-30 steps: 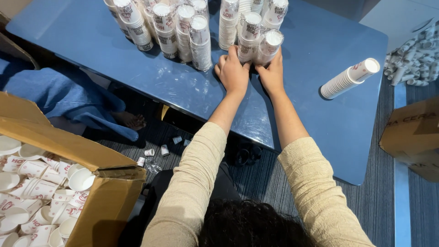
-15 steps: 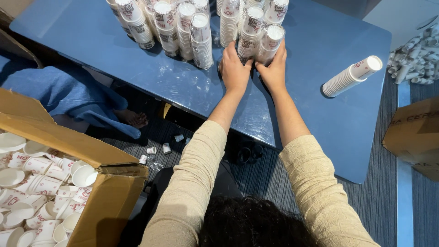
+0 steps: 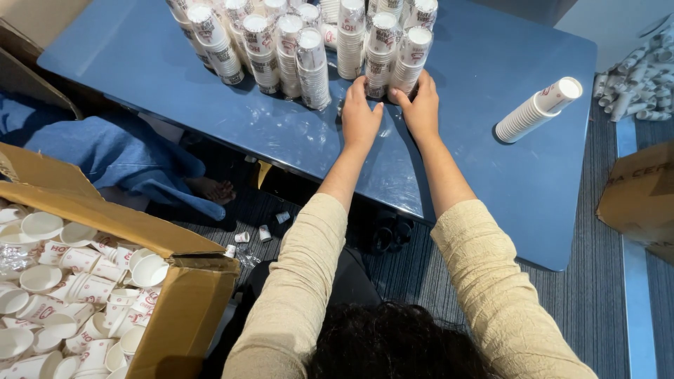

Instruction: The person is taking paper cups from a box and stacking them into sleeves.

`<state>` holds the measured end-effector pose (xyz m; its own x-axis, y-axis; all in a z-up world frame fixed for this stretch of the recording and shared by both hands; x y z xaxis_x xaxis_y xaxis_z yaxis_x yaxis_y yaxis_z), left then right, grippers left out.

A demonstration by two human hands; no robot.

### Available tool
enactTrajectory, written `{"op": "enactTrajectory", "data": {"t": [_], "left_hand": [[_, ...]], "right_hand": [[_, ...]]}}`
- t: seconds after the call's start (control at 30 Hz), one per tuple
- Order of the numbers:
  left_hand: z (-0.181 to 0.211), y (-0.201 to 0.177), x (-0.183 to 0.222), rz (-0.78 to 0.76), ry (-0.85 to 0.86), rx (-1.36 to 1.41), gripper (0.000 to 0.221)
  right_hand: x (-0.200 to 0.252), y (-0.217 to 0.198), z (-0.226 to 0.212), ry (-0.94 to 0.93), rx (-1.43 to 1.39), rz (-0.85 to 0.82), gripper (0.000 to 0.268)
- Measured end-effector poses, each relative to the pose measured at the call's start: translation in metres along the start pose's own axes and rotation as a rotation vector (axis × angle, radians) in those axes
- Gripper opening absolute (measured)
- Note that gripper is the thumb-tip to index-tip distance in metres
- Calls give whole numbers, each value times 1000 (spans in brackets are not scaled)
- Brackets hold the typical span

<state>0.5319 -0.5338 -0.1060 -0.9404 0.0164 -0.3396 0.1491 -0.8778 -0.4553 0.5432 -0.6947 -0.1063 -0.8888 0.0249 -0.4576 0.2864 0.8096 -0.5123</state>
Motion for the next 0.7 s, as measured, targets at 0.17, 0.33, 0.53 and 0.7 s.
{"op": "enactTrajectory", "data": {"t": [0.17,0.33,0.53,0.7], "left_hand": [[2,0,-1,16,-19,-23,69],[7,-4,5,33,-37,-35,75],[2,-1,0,58,-11,-43,78],[-31,4,5,173,-9,235,68]], "right_hand": [[1,-2,-6,52,29,-6,68],[5,-1,5,68,-75,15,86],[2,-5,-1,38,-120,33,102],[20,-14,-11,-182,115,282,76]]}}
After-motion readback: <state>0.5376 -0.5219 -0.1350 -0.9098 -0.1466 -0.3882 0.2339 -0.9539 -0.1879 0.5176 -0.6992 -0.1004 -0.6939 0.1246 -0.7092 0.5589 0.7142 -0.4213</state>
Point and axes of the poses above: each hand's wrist, its own x-axis away from the middle knuckle, its own y-axis out of the palm, z = x × y, the point moved 3 cm from there along -x, towards the middle knuckle, and after that the axes turned 11 degrees about -z, right-handed, at the moved point
